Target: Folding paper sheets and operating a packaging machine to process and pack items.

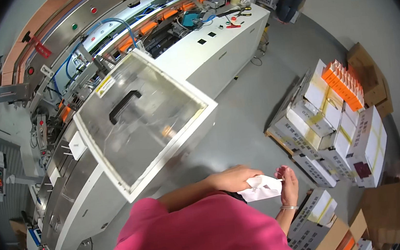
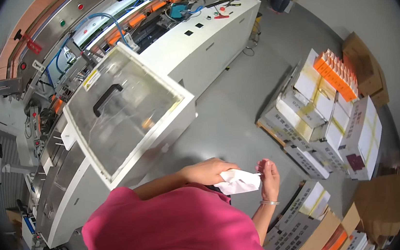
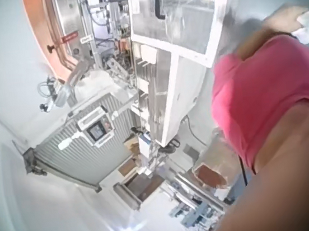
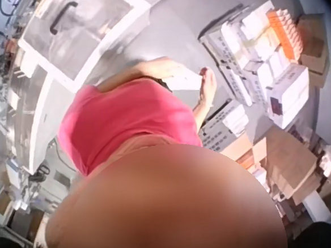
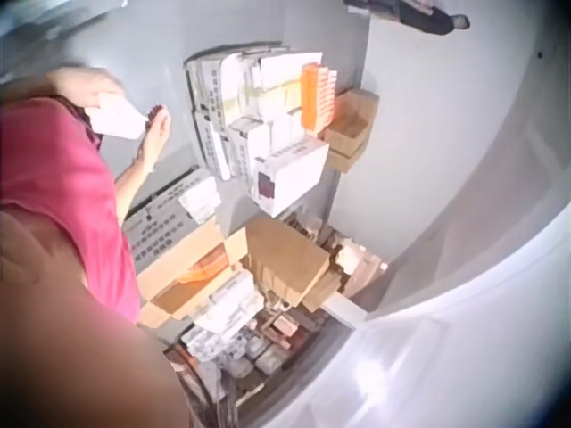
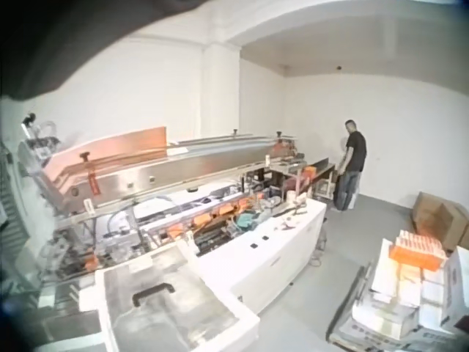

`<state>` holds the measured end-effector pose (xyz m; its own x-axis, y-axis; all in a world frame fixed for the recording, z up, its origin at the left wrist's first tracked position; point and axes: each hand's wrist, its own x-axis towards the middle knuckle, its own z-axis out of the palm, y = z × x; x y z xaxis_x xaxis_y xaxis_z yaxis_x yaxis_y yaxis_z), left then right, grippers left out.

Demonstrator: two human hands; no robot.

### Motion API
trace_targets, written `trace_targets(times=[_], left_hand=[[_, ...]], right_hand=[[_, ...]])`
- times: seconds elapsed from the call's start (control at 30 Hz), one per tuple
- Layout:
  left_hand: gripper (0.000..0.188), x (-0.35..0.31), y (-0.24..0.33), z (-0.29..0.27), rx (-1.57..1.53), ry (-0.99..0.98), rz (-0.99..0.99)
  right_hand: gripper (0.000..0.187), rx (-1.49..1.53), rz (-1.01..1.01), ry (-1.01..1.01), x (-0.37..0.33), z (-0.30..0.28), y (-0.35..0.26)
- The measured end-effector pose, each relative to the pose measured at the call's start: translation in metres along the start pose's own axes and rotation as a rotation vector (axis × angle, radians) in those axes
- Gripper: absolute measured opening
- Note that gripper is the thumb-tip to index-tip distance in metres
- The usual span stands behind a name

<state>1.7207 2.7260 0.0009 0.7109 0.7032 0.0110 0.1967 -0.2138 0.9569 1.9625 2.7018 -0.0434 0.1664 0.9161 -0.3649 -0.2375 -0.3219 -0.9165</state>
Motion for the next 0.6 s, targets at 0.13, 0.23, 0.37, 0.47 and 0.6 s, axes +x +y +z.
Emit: trace_targets(times=[0.13,0.23,0.37,0.47,0.6], left_hand=[[0.035,0.066,-0.018,-0.017,0.088,0.016,-0.087],[0.034,0.12,-0.016,-0.034,0.135,0.096,-0.075],[0.032,0.182,-0.005,-0.053,0.093,0.198,-0.012],[0.033,0.219,-0.012,-0.067,0.006,0.248,-0.001],[0.035,0.257,-0.023,-0.097,0.067,0.279,-0.006]], right_hand=[[0.031,-0.124,0.063,-0.088,0.084,-0.022,-0.017],[0.031,-0.186,0.029,-0.118,0.141,-0.032,-0.048],[0.03,-0.179,-0.012,-0.178,0.204,-0.043,-0.08],[0.03,-0.146,-0.012,-0.213,0.243,-0.042,-0.098],[0.027,-0.031,0.061,-0.29,0.291,-0.03,-0.113]])
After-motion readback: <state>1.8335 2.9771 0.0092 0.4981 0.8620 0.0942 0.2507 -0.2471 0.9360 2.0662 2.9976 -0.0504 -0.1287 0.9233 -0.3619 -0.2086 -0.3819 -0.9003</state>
